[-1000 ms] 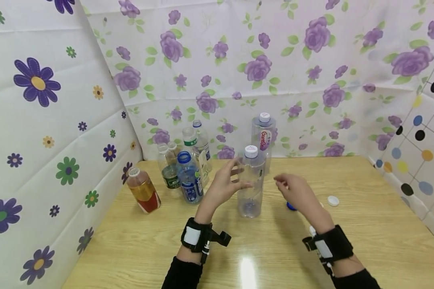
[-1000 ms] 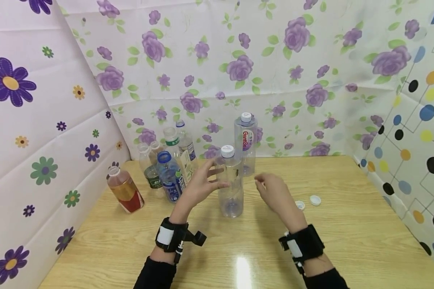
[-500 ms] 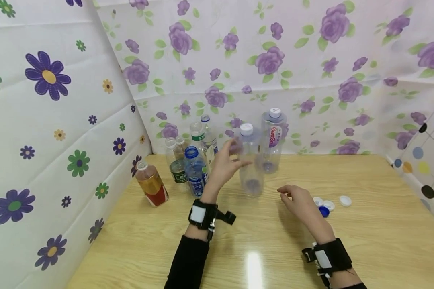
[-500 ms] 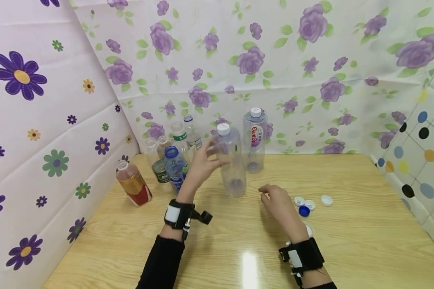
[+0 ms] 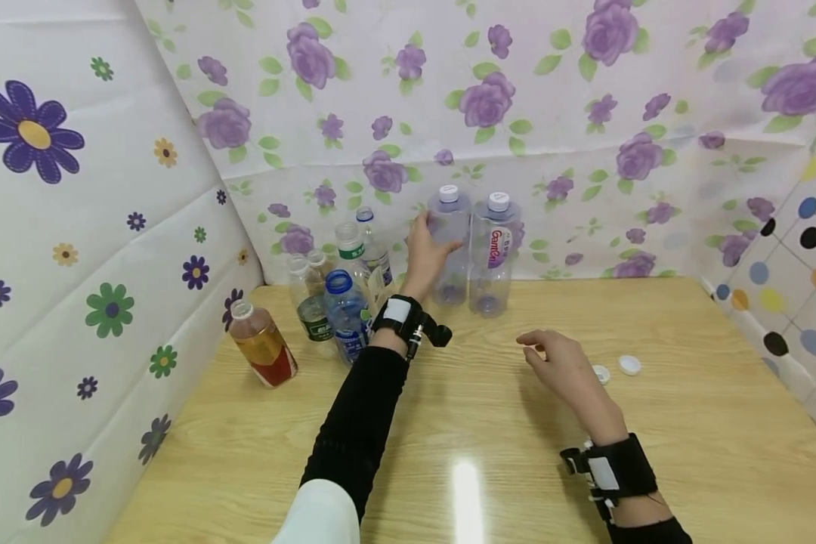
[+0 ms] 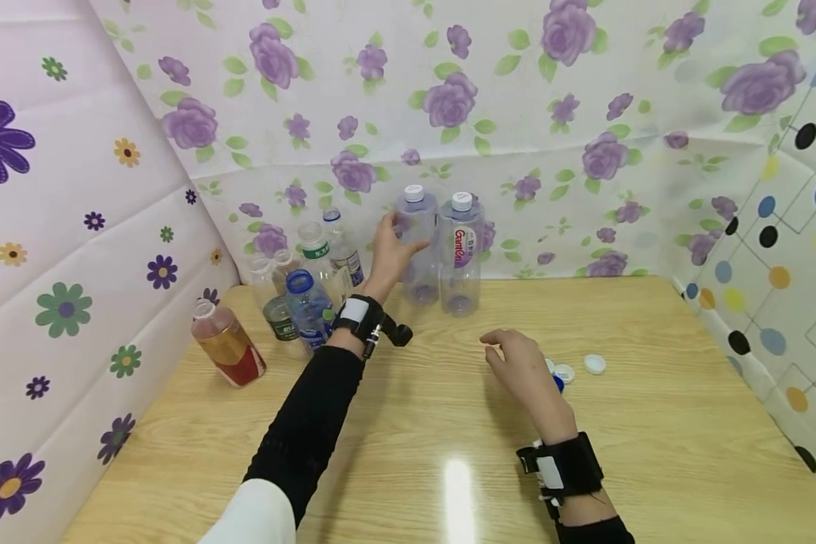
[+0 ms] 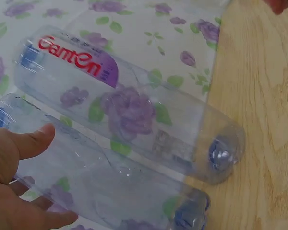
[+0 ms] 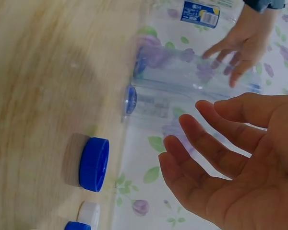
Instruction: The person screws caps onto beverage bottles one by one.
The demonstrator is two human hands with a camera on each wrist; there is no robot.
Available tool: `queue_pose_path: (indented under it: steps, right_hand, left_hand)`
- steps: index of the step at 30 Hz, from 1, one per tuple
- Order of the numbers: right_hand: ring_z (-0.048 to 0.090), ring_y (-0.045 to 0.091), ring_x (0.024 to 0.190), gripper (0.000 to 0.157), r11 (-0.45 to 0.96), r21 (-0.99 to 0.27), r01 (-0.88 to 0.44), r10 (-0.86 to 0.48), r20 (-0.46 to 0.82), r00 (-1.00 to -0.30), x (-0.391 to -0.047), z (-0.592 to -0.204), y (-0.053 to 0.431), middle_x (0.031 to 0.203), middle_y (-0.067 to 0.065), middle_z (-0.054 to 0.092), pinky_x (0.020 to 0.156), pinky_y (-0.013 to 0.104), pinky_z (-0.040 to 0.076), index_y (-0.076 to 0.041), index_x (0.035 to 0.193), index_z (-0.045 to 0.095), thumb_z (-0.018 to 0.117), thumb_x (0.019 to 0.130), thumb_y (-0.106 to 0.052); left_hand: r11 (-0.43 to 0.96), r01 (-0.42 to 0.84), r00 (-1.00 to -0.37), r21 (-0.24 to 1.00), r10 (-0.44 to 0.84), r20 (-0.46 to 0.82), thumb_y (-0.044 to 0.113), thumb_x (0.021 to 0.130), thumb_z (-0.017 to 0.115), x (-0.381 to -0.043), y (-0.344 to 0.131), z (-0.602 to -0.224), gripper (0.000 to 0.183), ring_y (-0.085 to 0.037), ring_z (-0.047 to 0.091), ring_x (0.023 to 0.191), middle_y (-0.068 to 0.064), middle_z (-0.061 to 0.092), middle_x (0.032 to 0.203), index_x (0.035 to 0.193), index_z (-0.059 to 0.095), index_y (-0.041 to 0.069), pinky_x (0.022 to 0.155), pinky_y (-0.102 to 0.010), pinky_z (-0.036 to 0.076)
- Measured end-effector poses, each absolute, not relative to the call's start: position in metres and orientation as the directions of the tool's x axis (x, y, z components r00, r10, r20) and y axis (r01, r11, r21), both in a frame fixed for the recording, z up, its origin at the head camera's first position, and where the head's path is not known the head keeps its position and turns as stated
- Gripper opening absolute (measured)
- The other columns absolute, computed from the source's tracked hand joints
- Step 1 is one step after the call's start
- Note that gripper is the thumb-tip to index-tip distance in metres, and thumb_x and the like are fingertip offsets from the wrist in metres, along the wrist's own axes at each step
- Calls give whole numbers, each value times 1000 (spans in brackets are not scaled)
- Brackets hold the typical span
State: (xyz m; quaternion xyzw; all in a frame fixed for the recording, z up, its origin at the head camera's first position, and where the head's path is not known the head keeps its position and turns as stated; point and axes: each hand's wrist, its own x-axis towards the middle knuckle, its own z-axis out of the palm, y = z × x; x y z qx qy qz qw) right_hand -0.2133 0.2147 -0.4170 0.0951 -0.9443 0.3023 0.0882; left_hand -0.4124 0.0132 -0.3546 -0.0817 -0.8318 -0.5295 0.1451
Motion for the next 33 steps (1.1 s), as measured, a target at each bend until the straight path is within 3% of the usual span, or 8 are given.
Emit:
queue_pose_path:
  steps: [11,17,21,25,29,33]
  right_hand:
    - [66,42,104,26,794,-560,-236,-150,196,-969,-213,-417,213,120,25,67,87,54,56,0,124,70,59,102,-9]
    - [65,43,106,27,793,-571,-214,-136,177,-975,-212,-416,217,122,24,66,88,53,56,-1,126,69,58,103,-10]
    - [65,44,107,26,787,-578,-218,-147,167,-975,-212,-418,215,121,24,67,88,54,56,0,125,69,58,103,-10]
    - [64,44,109,27,784,-580,-219,-156,157,-975,-209,-419,215,125,24,65,88,54,56,-1,126,69,57,103,-10]
    - [63,45,110,28,792,-573,-211,-158,141,-977,-207,-415,217,128,25,64,87,54,56,-2,128,68,57,104,-11]
    - [64,46,110,28,802,-555,-220,-167,145,-975,-208,-409,218,128,26,64,87,55,55,-2,129,67,57,104,-11]
  left_hand:
    - [418,262,-957,870,-5,290,19,81,88,-413,30,-362,88,-31,45,135,-18,40,147,148,33,3,113,-38,41]
    - [466,285,-956,838,76,283,21,81,88,-404,34,-355,103,-36,40,141,-23,32,154,157,20,3,115,-43,39]
    - [512,327,-942,794,112,316,18,83,87,-376,12,-349,111,-40,33,145,-26,20,160,161,9,3,117,-46,37]
    - [504,470,-870,725,129,475,8,87,80,-321,-25,-337,96,-37,40,140,-24,28,156,159,17,2,115,-44,40]
    - [517,617,-734,593,107,670,-1,90,74,-268,-67,-323,80,-33,42,135,-22,37,150,155,27,-1,113,-43,40]
    - [610,606,-627,511,-28,778,-4,90,71,-243,-114,-313,71,-33,41,136,-23,41,147,150,34,-4,116,-43,37]
